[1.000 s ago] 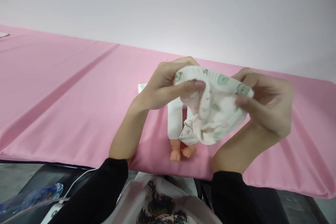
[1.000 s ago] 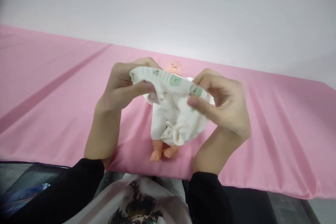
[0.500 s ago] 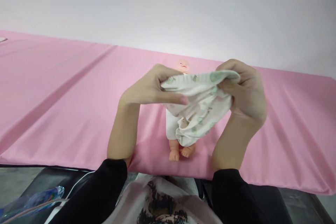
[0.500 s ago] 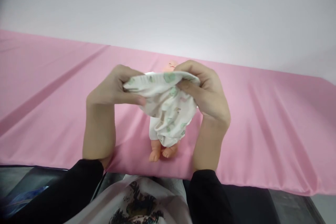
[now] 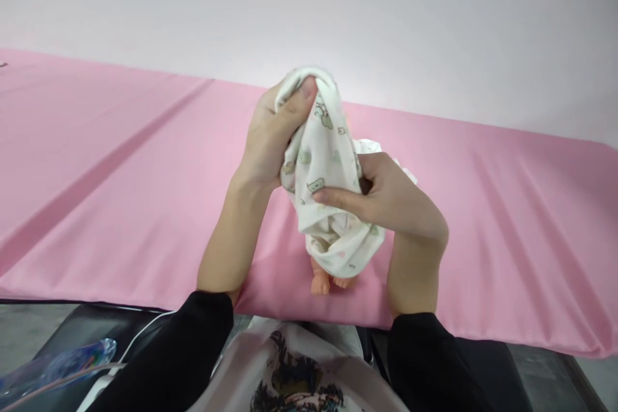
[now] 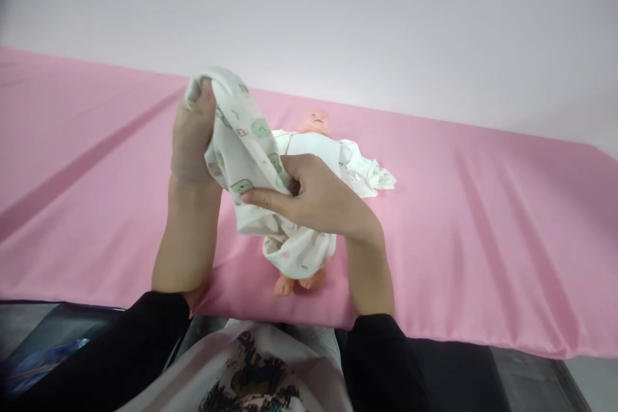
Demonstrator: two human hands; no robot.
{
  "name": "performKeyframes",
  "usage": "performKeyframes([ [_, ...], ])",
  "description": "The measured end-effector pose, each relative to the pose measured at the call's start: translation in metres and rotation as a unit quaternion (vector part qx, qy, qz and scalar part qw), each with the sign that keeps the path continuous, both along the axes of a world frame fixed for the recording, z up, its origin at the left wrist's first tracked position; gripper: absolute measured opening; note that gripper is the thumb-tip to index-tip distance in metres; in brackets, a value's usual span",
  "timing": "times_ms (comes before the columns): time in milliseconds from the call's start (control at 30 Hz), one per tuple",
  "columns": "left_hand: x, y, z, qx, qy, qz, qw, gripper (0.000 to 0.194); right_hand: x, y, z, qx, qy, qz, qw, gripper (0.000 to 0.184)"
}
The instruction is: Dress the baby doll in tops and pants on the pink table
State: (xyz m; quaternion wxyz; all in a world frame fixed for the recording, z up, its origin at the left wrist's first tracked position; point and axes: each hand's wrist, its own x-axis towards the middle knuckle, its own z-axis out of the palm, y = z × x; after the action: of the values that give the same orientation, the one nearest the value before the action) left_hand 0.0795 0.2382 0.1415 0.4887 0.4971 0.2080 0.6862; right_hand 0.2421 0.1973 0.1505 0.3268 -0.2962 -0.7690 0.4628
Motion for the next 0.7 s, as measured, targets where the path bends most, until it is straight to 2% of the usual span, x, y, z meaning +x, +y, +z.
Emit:
performKeyframes([
  [100,-0.003,-0.001,-0.003,0.073,0.0,-0.05,0.996,0.029,-0.002,0.001,-0.004,0.0,0.039,-0.037,0.999,0.025],
  [200,-0.013,-0.004,-0.004,0.091,0.086,-0.068,0.99,0.039,0.004,-0.002,-0.005,-0.001,0.177,-0.102,0.979,0.011],
  [267,-0.02,-0.008,-0.001,0.1,0.206,-0.124,0.965,0.041,0.008,-0.005,-0.004,-0.004,0.268,-0.145,0.952,0.006],
  [367,-0.025,-0.014,0.005,0.106,0.351,-0.187,0.911,0.032,0.011,-0.009,0.001,-0.017,0.304,-0.18,0.935,0.017],
  [400,-0.025,-0.015,0.007,0.108,0.361,-0.191,0.906,0.029,0.011,-0.009,0.003,-0.017,0.294,-0.175,0.94,0.018],
  [500,-0.021,-0.016,0.006,0.138,0.288,-0.18,0.93,0.024,0.015,-0.008,0.006,0.0,0.22,-0.12,0.968,0.007],
  [600,-0.015,-0.015,-0.001,0.158,0.191,-0.202,0.947,0.028,0.023,-0.007,0.003,-0.021,0.06,-0.029,0.998,0.029],
  [700,-0.008,-0.015,-0.006,0.15,0.157,-0.252,0.943,0.033,0.037,-0.009,-0.003,-0.062,-0.028,0.068,0.995,0.025],
])
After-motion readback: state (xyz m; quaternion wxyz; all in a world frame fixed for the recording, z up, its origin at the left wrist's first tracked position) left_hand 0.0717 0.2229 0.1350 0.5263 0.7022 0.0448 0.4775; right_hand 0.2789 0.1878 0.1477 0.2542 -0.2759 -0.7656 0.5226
